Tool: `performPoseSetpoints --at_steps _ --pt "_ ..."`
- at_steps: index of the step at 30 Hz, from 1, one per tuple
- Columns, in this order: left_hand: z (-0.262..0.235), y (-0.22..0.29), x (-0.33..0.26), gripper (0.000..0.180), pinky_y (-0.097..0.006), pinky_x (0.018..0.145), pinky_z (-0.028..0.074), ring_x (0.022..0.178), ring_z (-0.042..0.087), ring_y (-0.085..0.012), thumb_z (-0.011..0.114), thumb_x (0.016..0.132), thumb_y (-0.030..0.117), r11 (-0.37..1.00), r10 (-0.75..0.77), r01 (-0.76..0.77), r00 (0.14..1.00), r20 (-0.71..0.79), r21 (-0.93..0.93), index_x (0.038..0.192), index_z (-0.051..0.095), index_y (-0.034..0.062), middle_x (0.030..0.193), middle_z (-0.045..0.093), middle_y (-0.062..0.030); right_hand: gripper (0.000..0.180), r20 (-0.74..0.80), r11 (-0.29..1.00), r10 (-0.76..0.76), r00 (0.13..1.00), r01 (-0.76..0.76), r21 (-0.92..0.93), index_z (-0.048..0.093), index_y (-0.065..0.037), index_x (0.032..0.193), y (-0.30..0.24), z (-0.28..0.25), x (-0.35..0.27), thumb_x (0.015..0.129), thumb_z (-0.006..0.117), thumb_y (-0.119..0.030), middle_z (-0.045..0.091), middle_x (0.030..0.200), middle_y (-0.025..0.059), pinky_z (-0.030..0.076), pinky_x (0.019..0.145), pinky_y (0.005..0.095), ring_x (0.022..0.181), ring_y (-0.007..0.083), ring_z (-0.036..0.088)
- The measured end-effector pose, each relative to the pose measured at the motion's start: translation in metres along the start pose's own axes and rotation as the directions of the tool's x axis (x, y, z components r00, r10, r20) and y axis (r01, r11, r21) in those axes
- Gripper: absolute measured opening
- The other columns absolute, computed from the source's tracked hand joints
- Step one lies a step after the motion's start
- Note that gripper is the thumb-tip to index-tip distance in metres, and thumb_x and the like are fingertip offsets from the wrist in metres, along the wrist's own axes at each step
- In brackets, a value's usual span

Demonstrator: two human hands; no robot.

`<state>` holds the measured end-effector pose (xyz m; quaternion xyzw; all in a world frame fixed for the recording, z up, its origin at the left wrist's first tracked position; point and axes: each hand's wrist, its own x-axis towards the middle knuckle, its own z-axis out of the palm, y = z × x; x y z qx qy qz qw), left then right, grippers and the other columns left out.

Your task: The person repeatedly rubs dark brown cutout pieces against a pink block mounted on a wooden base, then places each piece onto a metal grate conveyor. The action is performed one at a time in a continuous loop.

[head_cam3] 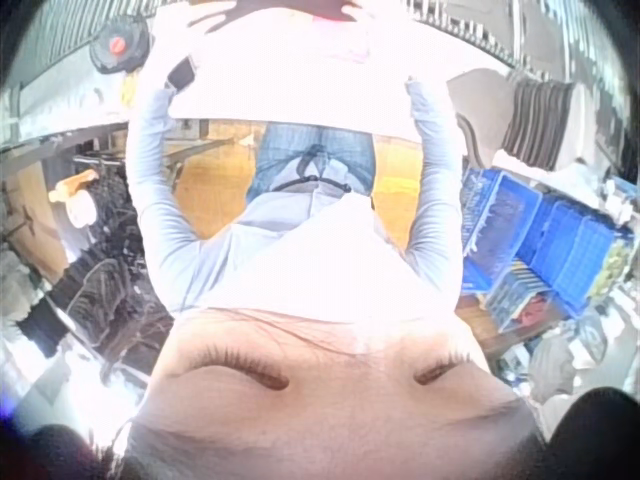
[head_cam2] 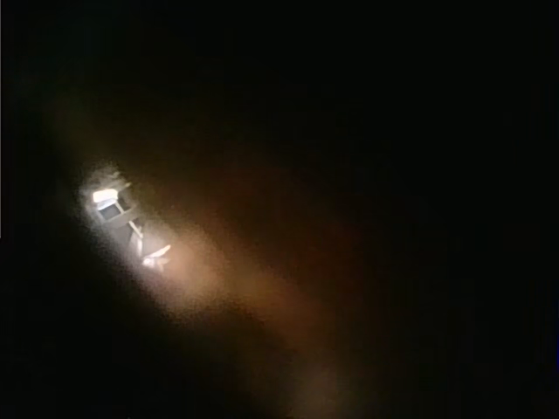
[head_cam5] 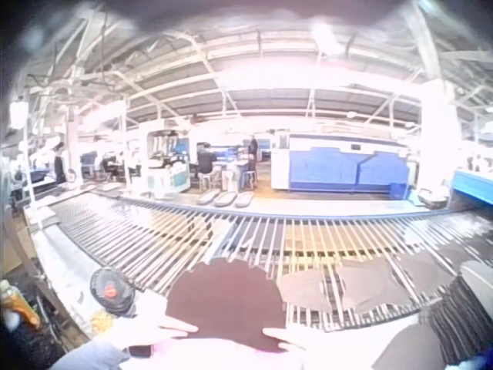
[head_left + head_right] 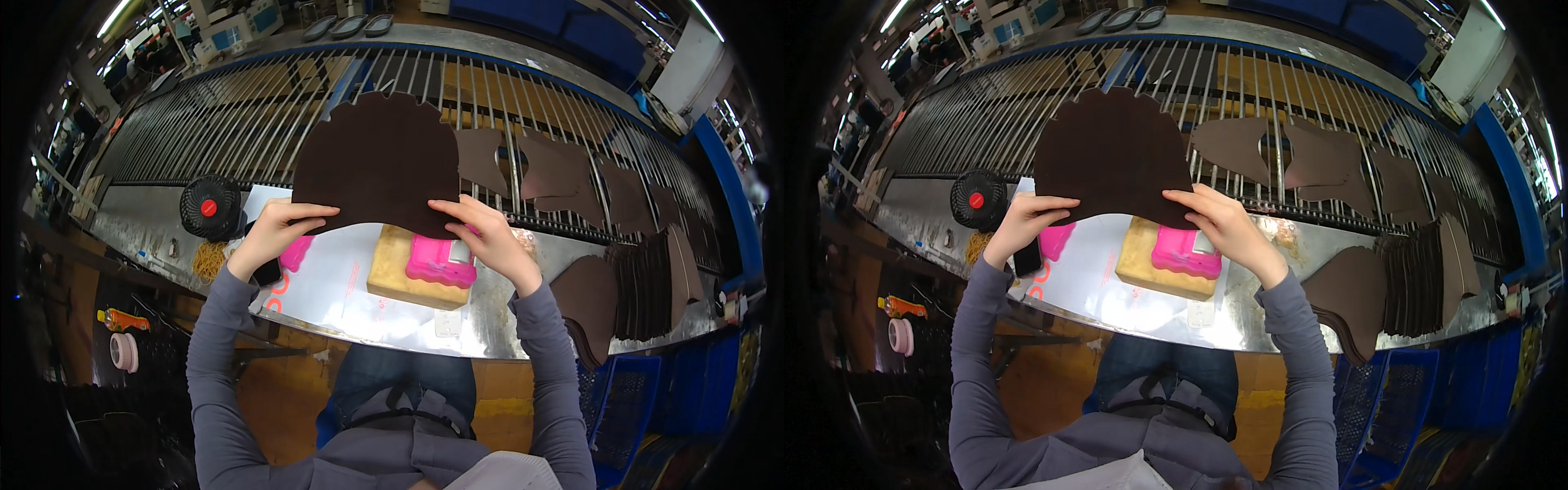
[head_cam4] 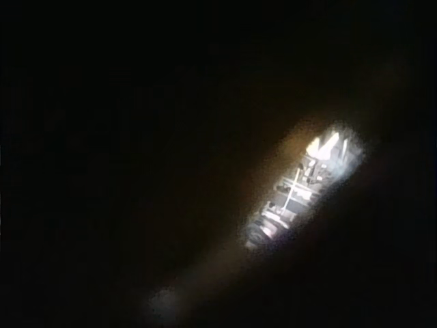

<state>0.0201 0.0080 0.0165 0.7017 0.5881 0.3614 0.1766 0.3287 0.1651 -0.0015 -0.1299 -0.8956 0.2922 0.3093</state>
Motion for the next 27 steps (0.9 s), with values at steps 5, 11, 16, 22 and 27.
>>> performPoseSetpoints --at_steps 5,11,16,22,27 --pt "0.005 -0.005 0.0 0.029 -0.028 0.079 0.054 0.091 0.07 -0.0202 0.066 0.084 -0.001 0.999 0.01 -0.01 1.0 -0.005 -0.044 0.112 0.071 0.0052 0.102 0.073 -0.0105 0.045 -0.005 1.0 -0.013 1.0 0.013 -0.02 0.062 -0.009 0.126 0.004 0.0 -0.004 0.082 0.063 0.005 0.053 0.087 0.0111 0.046 0.072 0.0361 0.078 0.027 0.055" --pt "0.021 0.0 0.02 0.029 -0.029 0.081 0.054 0.093 0.07 -0.0207 0.063 0.086 -0.003 0.993 0.076 -0.072 0.996 0.04 -0.096 0.113 0.071 0.0069 0.103 0.073 -0.0111 0.041 -0.086 0.995 0.005 0.996 -0.014 -0.101 0.066 -0.008 0.12 0.002 -0.015 -0.022 0.082 0.064 0.007 0.058 0.088 0.0113 0.048 0.069 0.034 0.074 0.0255 0.056" --pt "0.049 0.004 0.041 0.032 -0.032 0.083 0.055 0.093 0.07 -0.0246 0.062 0.086 -0.003 0.973 0.212 -0.201 0.973 0.088 -0.116 0.115 0.07 0.0085 0.103 0.073 -0.0119 0.038 -0.243 0.986 -0.004 0.97 -0.036 -0.161 0.069 -0.007 0.116 0.012 -0.018 -0.059 0.081 0.065 0.007 0.062 0.087 0.0113 0.047 0.067 0.0304 0.072 0.0237 0.058" --pt "0.083 0.015 0.074 0.036 -0.034 0.084 0.054 0.092 0.069 -0.031 0.062 0.081 0.0 0.946 0.324 -0.307 0.914 0.243 -0.107 0.115 0.071 0.0097 0.106 0.071 -0.014 0.032 -0.406 0.969 0.1 0.908 -0.182 -0.168 0.072 -0.007 0.11 0.031 -0.013 -0.113 0.081 0.067 0.006 0.056 0.071 0.0078 0.042 0.058 0.0287 0.062 0.0181 0.052" --pt "0.107 0.038 0.095 0.039 -0.036 0.084 0.053 0.095 0.067 -0.0313 0.059 0.081 -0.001 0.934 0.358 -0.329 0.859 0.366 -0.139 0.117 0.07 0.0116 0.109 0.07 -0.0133 0.031 -0.443 0.918 0.25 0.861 -0.356 -0.175 0.073 -0.006 0.107 0.033 -0.026 -0.155 0.081 0.066 0.009 0.055 0.071 0.008 0.041 0.057 0.0278 0.063 0.0168 0.053"
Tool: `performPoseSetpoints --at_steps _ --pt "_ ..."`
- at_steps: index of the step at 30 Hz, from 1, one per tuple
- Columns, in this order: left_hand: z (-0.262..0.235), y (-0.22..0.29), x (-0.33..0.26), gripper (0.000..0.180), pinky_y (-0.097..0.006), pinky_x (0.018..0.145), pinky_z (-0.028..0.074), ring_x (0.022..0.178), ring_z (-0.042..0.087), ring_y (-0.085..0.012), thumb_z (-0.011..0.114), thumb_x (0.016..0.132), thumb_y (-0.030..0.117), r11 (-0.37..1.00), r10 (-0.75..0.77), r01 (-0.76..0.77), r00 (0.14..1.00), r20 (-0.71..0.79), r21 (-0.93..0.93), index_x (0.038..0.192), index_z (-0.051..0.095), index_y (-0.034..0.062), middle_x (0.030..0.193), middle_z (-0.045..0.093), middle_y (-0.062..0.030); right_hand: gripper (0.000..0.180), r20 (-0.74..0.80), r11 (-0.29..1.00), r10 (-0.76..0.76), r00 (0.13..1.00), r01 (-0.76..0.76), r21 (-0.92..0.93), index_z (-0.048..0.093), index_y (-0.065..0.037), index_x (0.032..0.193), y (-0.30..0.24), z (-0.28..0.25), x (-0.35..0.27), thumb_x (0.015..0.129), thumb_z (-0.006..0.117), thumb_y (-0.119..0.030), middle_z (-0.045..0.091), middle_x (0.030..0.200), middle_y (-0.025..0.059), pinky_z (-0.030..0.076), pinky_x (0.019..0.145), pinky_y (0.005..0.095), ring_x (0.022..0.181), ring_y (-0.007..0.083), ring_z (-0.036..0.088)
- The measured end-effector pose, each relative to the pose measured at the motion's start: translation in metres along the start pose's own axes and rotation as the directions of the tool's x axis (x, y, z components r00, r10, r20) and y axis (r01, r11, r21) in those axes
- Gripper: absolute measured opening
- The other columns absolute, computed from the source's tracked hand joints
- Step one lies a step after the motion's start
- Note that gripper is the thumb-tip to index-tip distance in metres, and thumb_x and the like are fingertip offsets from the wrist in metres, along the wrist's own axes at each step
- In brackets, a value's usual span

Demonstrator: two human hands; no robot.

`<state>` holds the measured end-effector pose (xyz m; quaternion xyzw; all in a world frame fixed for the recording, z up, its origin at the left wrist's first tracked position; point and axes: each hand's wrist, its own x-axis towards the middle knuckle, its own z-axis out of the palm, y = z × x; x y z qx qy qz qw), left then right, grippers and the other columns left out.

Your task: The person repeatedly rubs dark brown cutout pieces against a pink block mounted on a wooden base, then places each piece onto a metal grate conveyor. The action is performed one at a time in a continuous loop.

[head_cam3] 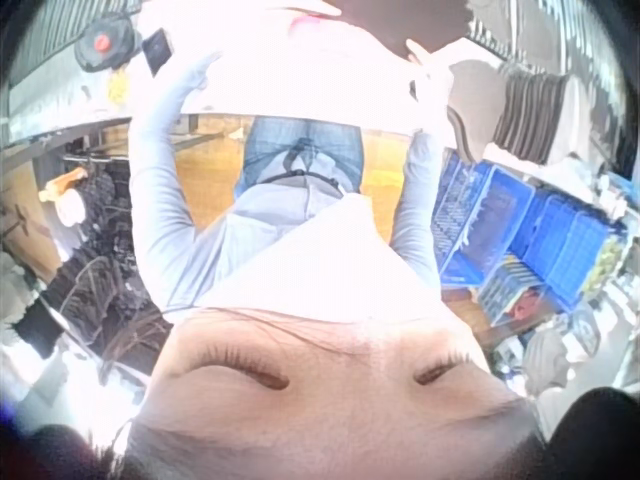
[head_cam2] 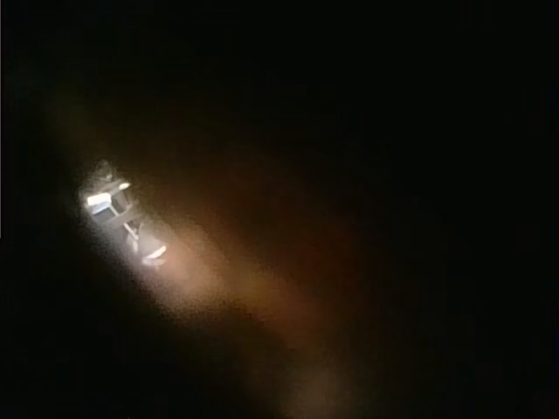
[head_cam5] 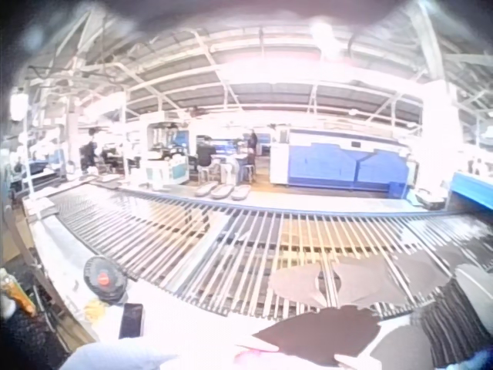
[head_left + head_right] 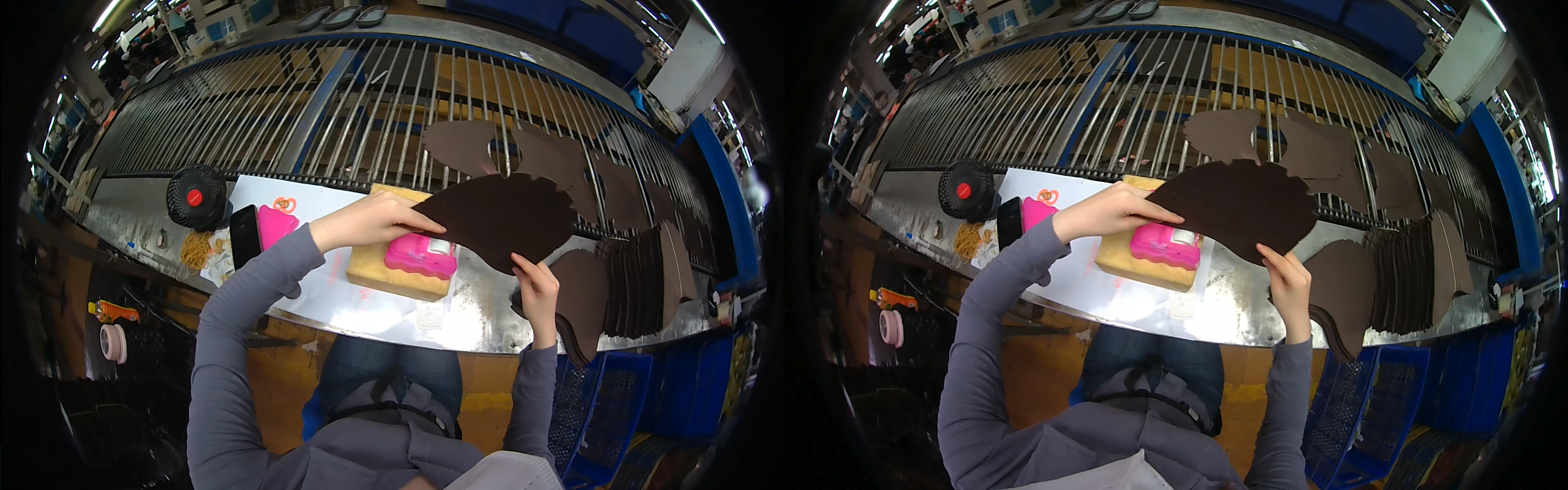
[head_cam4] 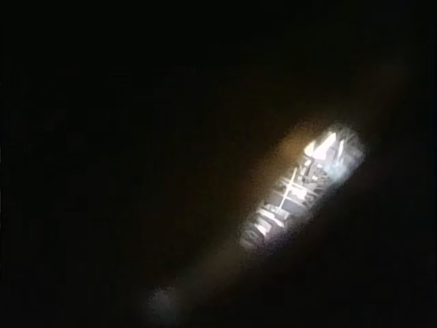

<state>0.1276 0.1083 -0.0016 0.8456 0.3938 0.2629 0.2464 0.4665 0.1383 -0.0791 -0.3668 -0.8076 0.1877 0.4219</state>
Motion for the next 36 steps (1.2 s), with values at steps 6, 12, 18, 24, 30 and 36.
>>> performPoseSetpoints --at_steps 6,12,18,24,30,36 --pt "0.011 0.014 0.042 0.051 -0.039 0.081 0.05 0.087 0.065 -0.0339 0.058 0.084 0.0 0.997 0.071 -0.064 0.986 0.15 -0.052 0.133 0.059 0.0149 0.105 0.069 -0.0175 0.028 -0.054 0.991 -0.005 0.999 -0.002 -0.135 0.073 -0.003 0.104 -0.02 -0.065 0.003 0.081 0.065 0.01 0.059 0.074 0.0086 0.041 0.057 0.0257 0.065 0.0159 0.055" --pt "0.007 0.017 0.079 0.055 -0.038 0.08 0.048 0.084 0.061 -0.0291 0.057 0.094 0.008 0.994 0.039 -0.006 0.95 0.309 -0.106 0.147 0.041 0.0154 0.101 0.066 -0.0221 0.028 -0.169 0.962 -0.149 0.974 0.103 -0.253 0.072 0.0 0.103 -0.048 -0.118 0.048 0.081 0.061 0.013 0.065 0.093 0.0149 0.046 0.068 0.0245 0.08 0.0176 0.064" --pt "-0.041 -0.049 0.091 0.04 -0.027 0.068 0.049 0.079 0.059 -0.0097 0.06 0.091 0.003 0.993 -0.02 0.014 0.999 -0.049 -0.121 0.131 0.062 0.01 0.097 0.067 -0.0047 0.027 -0.082 0.989 0.138 0.987 -0.141 -0.038 0.07 0.0 0.108 -0.026 -0.083 0.141 0.081 0.065 0.005 0.068 0.105 0.0088 0.046 0.084 0.0244 0.094 0.0138 0.063" --pt "-0.026 -0.173 0.099 0.038 -0.021 0.059 0.044 0.078 0.056 -0.0049 0.063 0.086 -0.002 0.803 -0.455 0.371 0.887 -0.078 -0.466 0.122 0.068 0.006 0.105 0.068 0.0002 0.027 0.028 0.969 0.246 0.969 -0.246 0.007 0.074 -0.003 0.101 0.091 0.041 0.191 0.074 0.072 -0.002 0.073 0.087 0.0127 0.052 0.069 0.0292 0.07 0.0166 0.066" --pt "0.007 -0.247 0.076 0.037 -0.024 0.058 0.045 0.068 0.055 -0.0069 0.067 0.081 -0.005 0.747 -0.612 0.545 0.788 -0.072 -0.381 0.117 0.07 0.0049 0.098 0.071 -0.0042 0.023 0.131 0.907 0.419 0.898 -0.406 -0.114 0.075 -0.003 0.094 0.138 0.131 0.19 0.07 0.075 -0.002 0.072 0.09 0.019 0.055 0.08 0.0358 0.086 0.0307 0.071" --pt "0.021 -0.26 0.078 0.032 -0.027 0.07 0.051 0.083 0.064 -0.0138 0.069 0.082 0.0 0.765 -0.587 0.552 0.809 -0.008 -0.33 0.114 0.07 0.0024 0.112 0.069 -0.0119 0.027 0.091 0.865 0.445 0.891 -0.4 -0.303 0.073 -0.008 0.103 0.147 0.106 0.172 0.076 0.073 -0.013 0.071 0.102 0.0131 0.054 0.081 0.0397 0.092 0.0304 0.069"
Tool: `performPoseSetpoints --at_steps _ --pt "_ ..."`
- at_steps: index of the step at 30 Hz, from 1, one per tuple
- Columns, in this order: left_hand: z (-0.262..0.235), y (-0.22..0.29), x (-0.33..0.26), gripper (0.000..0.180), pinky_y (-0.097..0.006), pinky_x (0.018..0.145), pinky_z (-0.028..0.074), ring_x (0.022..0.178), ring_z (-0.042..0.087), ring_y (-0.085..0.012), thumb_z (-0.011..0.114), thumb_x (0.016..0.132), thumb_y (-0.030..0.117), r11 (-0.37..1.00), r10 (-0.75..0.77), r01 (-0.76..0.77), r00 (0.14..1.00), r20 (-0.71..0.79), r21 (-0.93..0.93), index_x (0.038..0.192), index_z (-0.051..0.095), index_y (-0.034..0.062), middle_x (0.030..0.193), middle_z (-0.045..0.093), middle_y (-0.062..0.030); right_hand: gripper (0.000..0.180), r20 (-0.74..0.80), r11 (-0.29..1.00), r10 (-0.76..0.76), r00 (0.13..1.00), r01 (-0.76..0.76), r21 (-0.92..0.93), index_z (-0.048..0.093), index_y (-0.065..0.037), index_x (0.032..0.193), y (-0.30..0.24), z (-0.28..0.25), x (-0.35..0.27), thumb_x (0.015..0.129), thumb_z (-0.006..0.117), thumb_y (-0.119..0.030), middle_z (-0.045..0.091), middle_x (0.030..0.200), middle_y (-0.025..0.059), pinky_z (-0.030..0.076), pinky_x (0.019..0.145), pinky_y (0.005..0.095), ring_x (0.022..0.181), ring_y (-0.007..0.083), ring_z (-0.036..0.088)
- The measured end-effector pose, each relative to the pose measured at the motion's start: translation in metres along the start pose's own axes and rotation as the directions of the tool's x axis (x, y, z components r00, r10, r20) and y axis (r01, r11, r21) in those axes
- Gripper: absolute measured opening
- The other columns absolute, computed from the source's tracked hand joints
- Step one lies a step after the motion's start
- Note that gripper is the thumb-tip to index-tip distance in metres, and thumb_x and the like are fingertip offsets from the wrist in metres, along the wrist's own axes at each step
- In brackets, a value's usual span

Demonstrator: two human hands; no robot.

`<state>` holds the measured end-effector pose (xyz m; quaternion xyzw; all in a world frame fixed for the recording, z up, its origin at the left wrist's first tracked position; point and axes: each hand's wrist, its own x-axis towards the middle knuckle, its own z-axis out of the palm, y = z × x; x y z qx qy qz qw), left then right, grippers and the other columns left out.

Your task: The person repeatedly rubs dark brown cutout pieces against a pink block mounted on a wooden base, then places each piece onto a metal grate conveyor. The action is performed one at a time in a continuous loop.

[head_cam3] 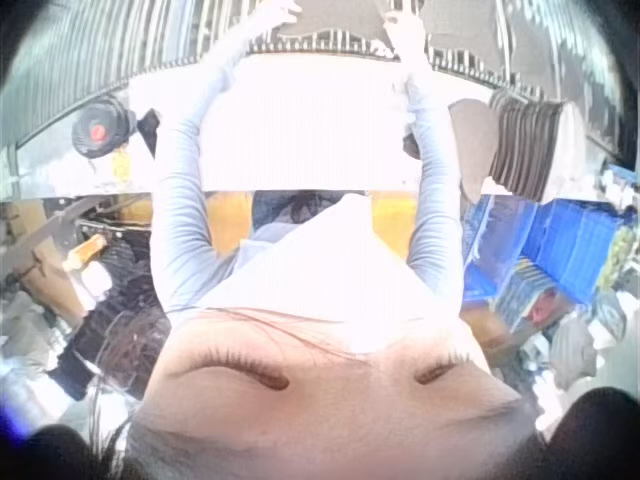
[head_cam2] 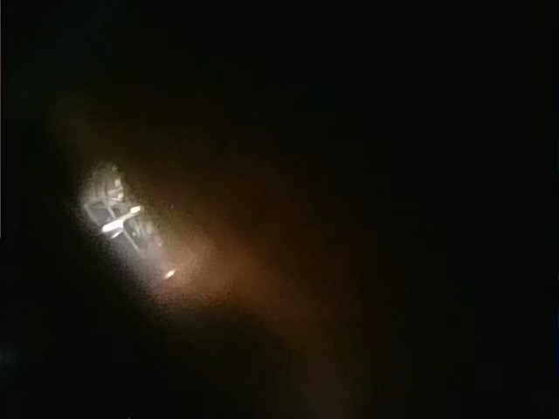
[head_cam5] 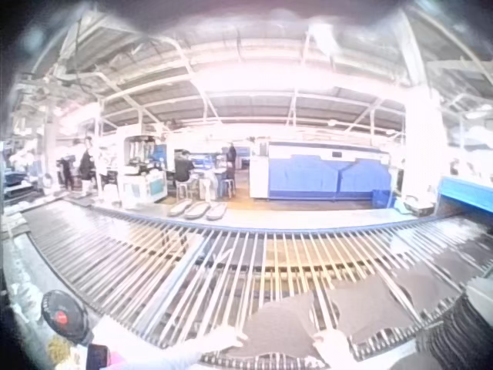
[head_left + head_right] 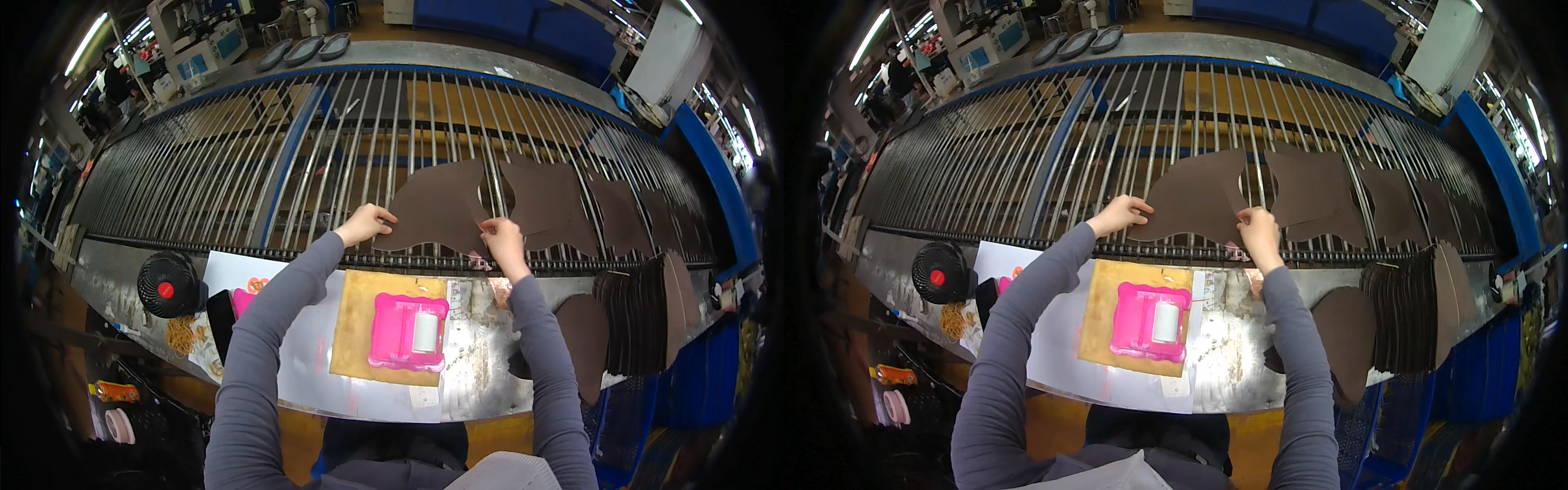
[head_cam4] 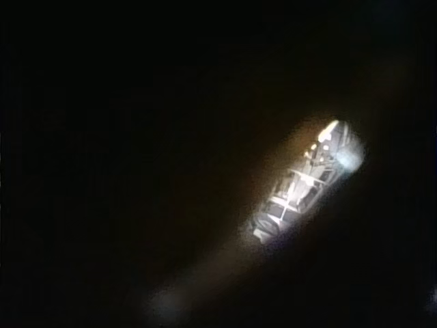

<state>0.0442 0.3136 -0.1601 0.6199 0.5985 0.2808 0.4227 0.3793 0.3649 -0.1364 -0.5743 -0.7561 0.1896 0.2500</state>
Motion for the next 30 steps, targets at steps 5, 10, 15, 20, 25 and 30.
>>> performPoseSetpoints --at_steps 5,10,15,20,25,30 --pt "-0.021 0.025 -0.057 0.03 -0.032 0.097 0.047 0.116 0.059 -0.0211 0.065 0.089 0.008 0.995 0.089 -0.084 0.991 -0.103 0.048 0.116 0.066 -0.0046 0.137 0.055 -0.015 0.024 -0.205 0.978 -0.016 0.979 0.058 0.198 0.07 -0.002 0.106 0.0 -0.113 -0.087 0.083 0.07 -0.008 0.071 0.098 0.0103 0.053 0.074 0.0309 0.081 0.0199 0.068" --pt "-0.036 0.05 -0.149 0.029 -0.03 0.096 0.047 0.112 0.061 -0.0181 0.062 0.091 0.007 0.987 0.079 -0.093 0.991 -0.106 -0.13 0.118 0.066 -0.002 0.129 0.061 -0.0119 0.033 -0.414 0.951 0.295 0.861 -0.306 0.042 0.068 -0.001 0.114 0.085 -0.188 -0.222 0.082 0.072 -0.007 0.07 0.101 0.0116 0.052 0.08 0.0302 0.089 0.0197 0.067" --pt "-0.039 0.064 -0.207 0.029 -0.03 0.096 0.047 0.115 0.059 -0.0186 0.061 0.091 0.006 0.998 0.051 -0.055 0.992 -0.117 -0.032 0.118 0.065 -0.0033 0.129 0.061 -0.012 0.046 -0.35 0.816 0.462 0.815 -0.545 -0.192 0.065 0.003 0.113 0.149 -0.186 -0.304 0.071 0.078 -0.01 0.061 0.115 0.0199 0.049 0.092 0.0393 0.107 0.034 0.061" --pt "-0.025 0.095 -0.241 0.028 -0.03 0.096 0.046 0.116 0.059 -0.019 0.061 0.089 0.004 0.996 0.087 -0.091 0.984 -0.157 -0.019 0.116 0.065 -0.0032 0.13 0.06 -0.012 0.052 -0.299 0.782 0.557 0.775 -0.61 -0.125 0.065 0.003 0.111 0.152 -0.181 -0.291 0.065 0.083 -0.013 0.064 0.109 0.0198 0.05 0.089 0.0391 0.104 0.0345 0.062" --pt "-0.011 0.127 -0.254 0.031 -0.031 0.097 0.046 0.117 0.059 -0.0213 0.063 0.086 0.003 0.985 0.134 -0.119 0.984 -0.118 0.127 0.117 0.066 0.0006 0.13 0.06 -0.0109 0.06 -0.301 0.726 0.608 0.735 -0.668 -0.163 0.063 0.002 0.105 0.181 -0.185 -0.29 0.057 0.089 -0.02 0.067 0.097 0.0183 0.051 0.08 0.0367 0.091 0.0308 0.066" --pt "-0.004 0.141 -0.268 0.029 -0.034 0.101 0.044 0.118 0.059 -0.0252 0.064 0.085 0.003 0.968 0.189 -0.167 0.977 -0.103 0.186 0.114 0.068 0.0012 0.128 0.062 -0.0119 0.057 -0.227 0.68 0.682 0.695 -0.717 -0.151 0.061 0.0 0.095 0.166 -0.196 -0.282 0.054 0.091 -0.024 0.068 0.094 0.0193 0.052 0.08 0.037 0.091 0.0324 0.067"
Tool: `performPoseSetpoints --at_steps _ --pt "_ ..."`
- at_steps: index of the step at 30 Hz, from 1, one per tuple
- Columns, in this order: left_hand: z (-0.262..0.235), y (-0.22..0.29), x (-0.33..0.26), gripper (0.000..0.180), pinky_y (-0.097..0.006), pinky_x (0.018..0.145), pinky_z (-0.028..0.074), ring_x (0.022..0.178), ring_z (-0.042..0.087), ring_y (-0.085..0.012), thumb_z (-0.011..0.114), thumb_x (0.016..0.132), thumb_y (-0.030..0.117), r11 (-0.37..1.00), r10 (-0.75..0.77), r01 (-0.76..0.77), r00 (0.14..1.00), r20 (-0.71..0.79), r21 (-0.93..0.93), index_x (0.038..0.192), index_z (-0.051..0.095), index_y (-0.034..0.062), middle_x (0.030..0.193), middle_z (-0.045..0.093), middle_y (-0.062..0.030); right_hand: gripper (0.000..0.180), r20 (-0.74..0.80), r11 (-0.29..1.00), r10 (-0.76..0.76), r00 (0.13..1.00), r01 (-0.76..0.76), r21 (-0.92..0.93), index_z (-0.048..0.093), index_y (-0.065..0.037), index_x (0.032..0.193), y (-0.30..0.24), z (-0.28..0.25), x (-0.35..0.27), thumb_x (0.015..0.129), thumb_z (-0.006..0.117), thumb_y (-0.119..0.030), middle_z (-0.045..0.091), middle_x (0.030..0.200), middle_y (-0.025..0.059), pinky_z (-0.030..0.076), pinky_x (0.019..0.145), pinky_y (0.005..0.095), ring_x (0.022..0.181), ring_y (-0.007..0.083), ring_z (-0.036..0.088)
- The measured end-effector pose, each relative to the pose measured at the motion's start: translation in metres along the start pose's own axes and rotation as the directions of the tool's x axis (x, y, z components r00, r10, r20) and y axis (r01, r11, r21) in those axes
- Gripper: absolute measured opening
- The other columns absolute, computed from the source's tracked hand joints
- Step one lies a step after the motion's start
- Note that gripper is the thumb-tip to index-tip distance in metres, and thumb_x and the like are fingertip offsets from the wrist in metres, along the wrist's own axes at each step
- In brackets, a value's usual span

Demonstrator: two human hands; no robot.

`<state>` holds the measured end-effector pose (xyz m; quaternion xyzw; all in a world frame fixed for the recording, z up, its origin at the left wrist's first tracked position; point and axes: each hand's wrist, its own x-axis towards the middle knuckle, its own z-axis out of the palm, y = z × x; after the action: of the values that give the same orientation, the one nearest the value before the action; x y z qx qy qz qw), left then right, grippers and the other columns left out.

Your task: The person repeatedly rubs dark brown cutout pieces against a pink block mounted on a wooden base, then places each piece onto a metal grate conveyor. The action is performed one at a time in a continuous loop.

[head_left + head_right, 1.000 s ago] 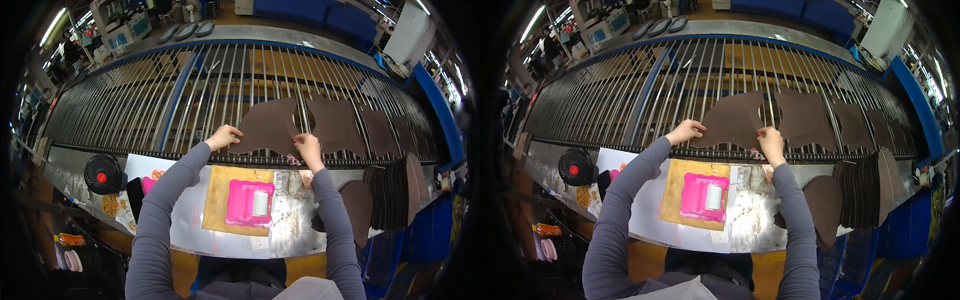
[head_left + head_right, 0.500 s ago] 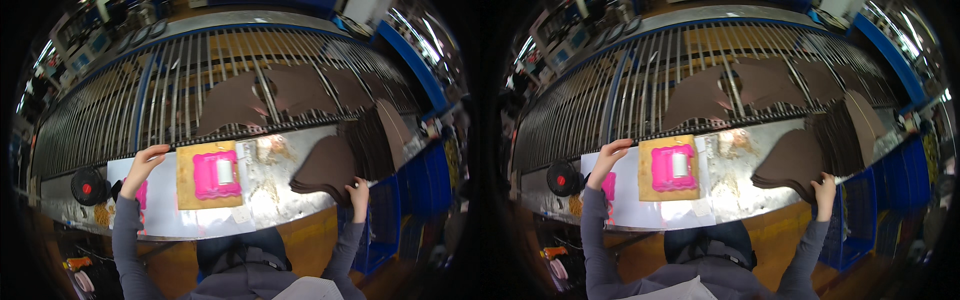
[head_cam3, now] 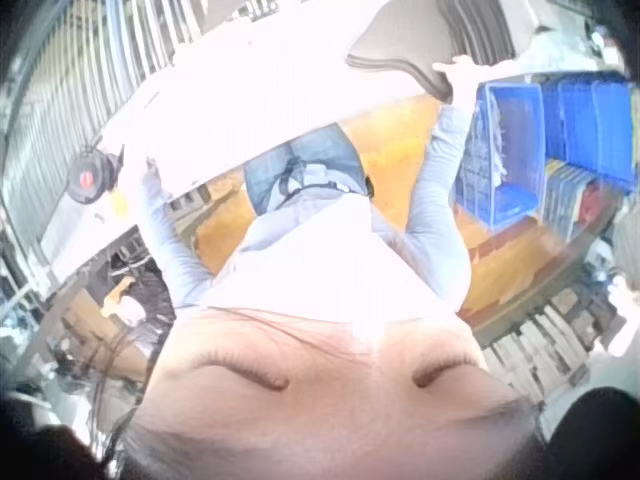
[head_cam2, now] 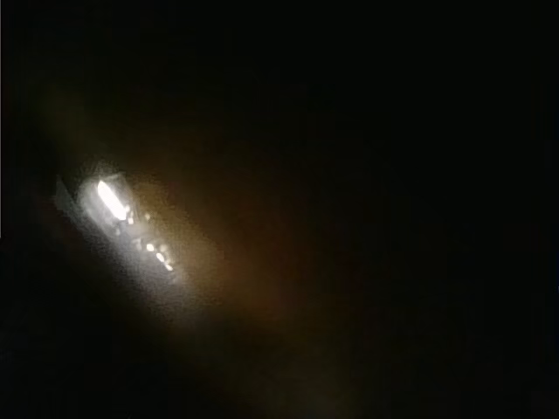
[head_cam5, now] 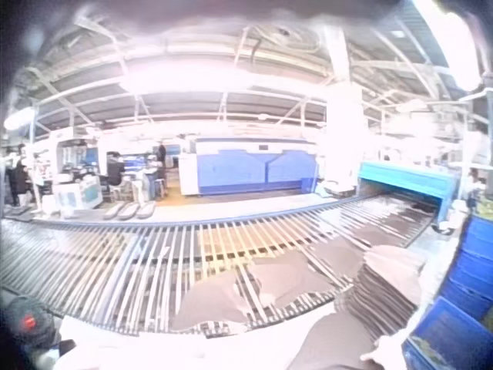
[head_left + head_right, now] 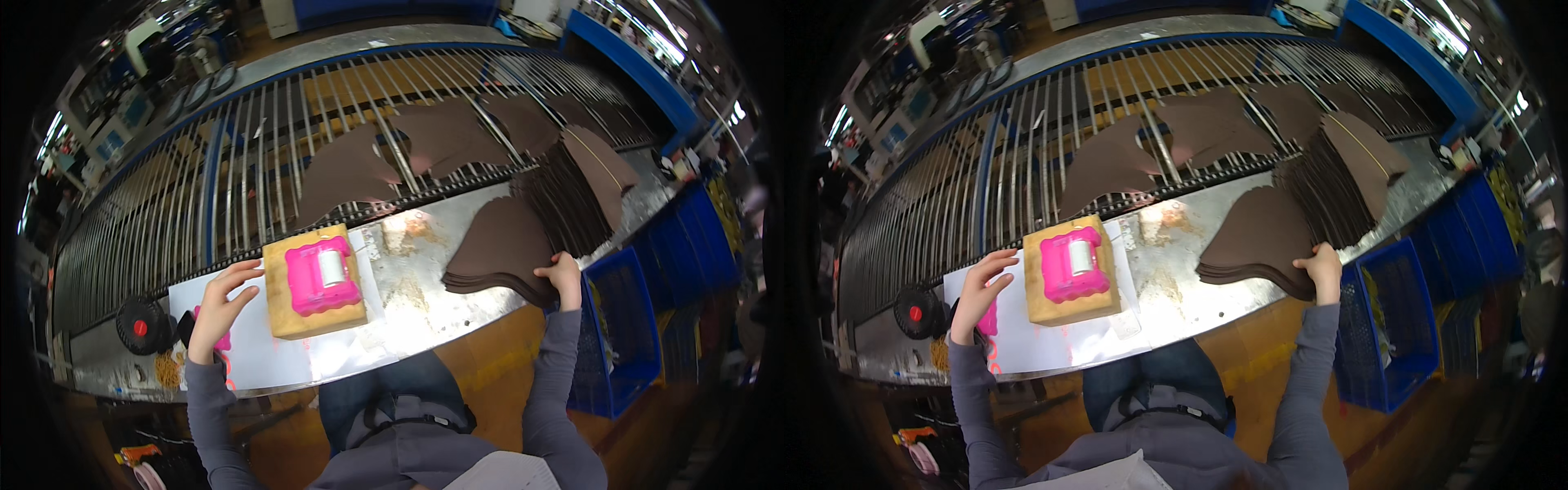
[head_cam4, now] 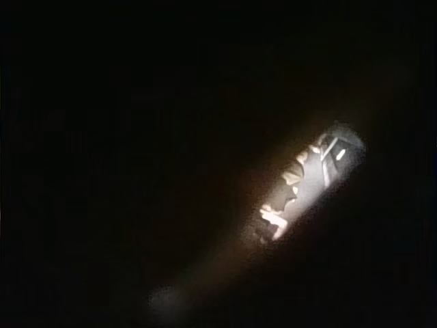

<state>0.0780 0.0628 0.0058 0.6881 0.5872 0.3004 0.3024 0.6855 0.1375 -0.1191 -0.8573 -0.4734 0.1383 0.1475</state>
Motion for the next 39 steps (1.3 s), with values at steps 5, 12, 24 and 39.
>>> performPoseSetpoints --at_steps 5,12,24,39 --pt "0.002 0.01 -0.006 0.028 -0.035 0.101 0.044 0.119 0.059 -0.0258 0.065 0.086 0.004 0.992 0.09 -0.092 0.996 0.019 0.082 0.114 0.068 0.0037 0.126 0.063 -0.0108 0.063 0.017 0.989 -0.07 0.997 0.072 -0.131 0.06 0.003 0.118 -0.011 0.0 -0.009 0.064 0.085 -0.015 0.066 0.112 0.0261 0.05 0.091 0.0426 0.111 0.0382 0.062" --pt "-0.013 0.034 0.0 0.027 -0.037 0.103 0.044 0.123 0.055 -0.0274 0.065 0.087 0.004 0.978 0.201 -0.201 0.98 -0.015 -0.052 0.114 0.07 0.0066 0.13 0.06 -0.0131 0.03 -0.33 0.682 -0.54 0.774 0.632 0.368 0.064 0.004 0.118 -0.104 -0.094 -0.077 0.089 0.059 0.002 0.069 0.114 0.0175 0.049 0.091 0.0324 0.104 0.024 0.066" --pt "-0.026 0.025 -0.002 0.024 -0.029 0.093 0.047 0.107 0.063 -0.0167 0.073 0.083 0.006 0.959 0.072 -0.11 0.986 -0.151 -0.261 0.107 0.074 0.0024 0.111 0.071 -0.0102 0.042 -0.447 -0.15 -0.865 0.228 0.733 0.664 0.058 -0.002 0.128 -0.303 -0.051 -0.159 0.087 0.061 0.007 0.062 0.115 0.0097 0.047 0.089 0.0285 0.102 0.017 0.06" --pt "-0.038 -0.033 -0.059 0.029 -0.027 0.073 0.051 0.082 0.066 -0.0183 0.069 0.083 0.0 0.978 0.187 -0.132 0.902 -0.389 0.164 0.111 0.073 0.0071 0.097 0.072 -0.0091 0.042 -0.222 -0.168 -0.974 -0.045 0.801 0.575 0.067 -0.008 0.119 -0.336 0.033 -0.168 0.08 0.065 0.007 0.061 0.096 0.0111 0.049 0.071 0.0332 0.08 0.0246 0.06"
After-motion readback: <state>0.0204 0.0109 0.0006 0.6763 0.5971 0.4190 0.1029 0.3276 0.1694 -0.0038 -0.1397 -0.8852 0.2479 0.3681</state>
